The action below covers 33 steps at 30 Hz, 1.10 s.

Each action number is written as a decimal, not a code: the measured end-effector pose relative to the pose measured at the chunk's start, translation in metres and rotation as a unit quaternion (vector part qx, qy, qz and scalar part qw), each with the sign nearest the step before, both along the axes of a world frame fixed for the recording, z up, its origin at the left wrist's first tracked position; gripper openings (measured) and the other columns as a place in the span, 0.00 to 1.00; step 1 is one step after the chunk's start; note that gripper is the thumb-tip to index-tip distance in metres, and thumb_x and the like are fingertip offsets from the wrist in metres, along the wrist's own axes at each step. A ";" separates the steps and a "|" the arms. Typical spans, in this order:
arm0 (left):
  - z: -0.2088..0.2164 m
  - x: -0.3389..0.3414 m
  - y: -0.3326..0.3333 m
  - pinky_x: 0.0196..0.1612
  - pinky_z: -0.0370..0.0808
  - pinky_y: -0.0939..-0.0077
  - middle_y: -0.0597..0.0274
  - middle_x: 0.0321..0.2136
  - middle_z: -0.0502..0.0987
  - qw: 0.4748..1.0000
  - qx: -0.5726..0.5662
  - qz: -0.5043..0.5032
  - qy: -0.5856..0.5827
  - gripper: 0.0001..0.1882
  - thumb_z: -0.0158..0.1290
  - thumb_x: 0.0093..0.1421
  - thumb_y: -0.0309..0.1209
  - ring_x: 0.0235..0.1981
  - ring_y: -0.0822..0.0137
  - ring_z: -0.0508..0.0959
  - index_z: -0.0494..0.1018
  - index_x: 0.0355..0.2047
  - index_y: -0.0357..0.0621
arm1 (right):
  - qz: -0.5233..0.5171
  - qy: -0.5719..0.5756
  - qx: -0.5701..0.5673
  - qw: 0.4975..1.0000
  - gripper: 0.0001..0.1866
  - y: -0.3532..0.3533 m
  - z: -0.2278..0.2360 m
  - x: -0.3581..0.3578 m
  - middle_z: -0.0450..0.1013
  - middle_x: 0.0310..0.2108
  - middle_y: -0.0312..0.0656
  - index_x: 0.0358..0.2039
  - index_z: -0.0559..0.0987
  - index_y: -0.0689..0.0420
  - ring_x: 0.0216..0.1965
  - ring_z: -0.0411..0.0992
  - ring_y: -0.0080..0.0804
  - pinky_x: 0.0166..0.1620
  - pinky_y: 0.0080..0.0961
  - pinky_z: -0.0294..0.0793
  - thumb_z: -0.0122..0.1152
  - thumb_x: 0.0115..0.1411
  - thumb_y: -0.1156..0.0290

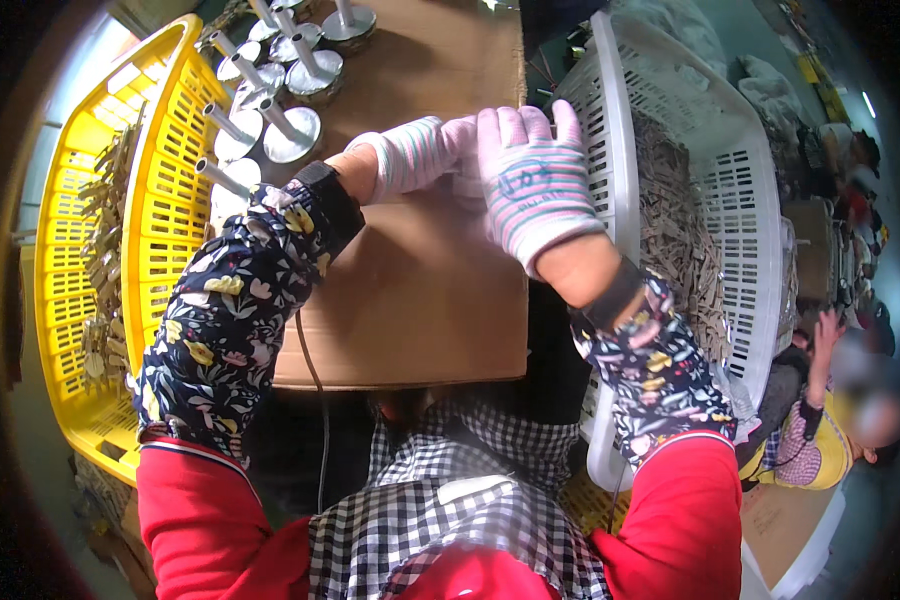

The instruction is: Assembling small metal components onto spring clips using a cardboard template for alignment.

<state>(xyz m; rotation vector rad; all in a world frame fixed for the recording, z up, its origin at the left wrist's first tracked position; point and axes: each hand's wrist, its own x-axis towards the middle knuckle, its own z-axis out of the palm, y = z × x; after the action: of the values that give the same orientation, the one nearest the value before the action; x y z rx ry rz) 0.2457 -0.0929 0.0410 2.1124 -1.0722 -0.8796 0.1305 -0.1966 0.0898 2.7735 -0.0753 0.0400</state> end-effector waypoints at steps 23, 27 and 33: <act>-0.013 0.053 -0.039 0.47 0.64 0.66 0.48 0.31 0.75 0.983 0.035 0.111 0.140 0.31 0.26 0.60 0.50 0.40 0.52 0.73 0.72 0.35 0.37 | -0.062 0.174 0.107 0.977 0.38 -0.030 0.012 0.075 0.69 0.42 0.43 0.43 0.68 0.56 0.48 0.65 0.37 0.53 0.35 0.56 0.70 0.31 0.54; 0.014 0.035 -0.045 0.44 0.66 0.64 0.45 0.31 0.75 0.989 0.003 0.027 -0.148 0.30 0.24 0.60 0.48 0.38 0.48 0.73 0.73 0.32 0.40 | -0.149 0.283 0.244 0.916 0.32 -0.064 0.029 0.097 0.73 0.37 0.45 0.41 0.73 0.54 0.39 0.72 0.40 0.43 0.35 0.68 0.69 0.32 0.58; -0.079 0.106 -0.042 0.43 0.67 0.64 0.55 0.36 0.76 0.999 0.017 0.006 -0.039 0.24 0.31 0.61 0.45 0.37 0.56 0.75 0.70 0.42 0.42 | -0.040 0.201 0.085 0.975 0.40 -0.042 0.023 0.116 0.67 0.45 0.45 0.48 0.66 0.57 0.50 0.63 0.37 0.53 0.42 0.56 0.68 0.31 0.57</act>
<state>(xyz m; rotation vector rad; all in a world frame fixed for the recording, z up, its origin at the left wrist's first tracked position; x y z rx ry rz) 0.3519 -0.1345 -0.0384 2.1945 -1.0903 -0.8204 0.2462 -0.2383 0.1126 2.8826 -0.0881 -0.5709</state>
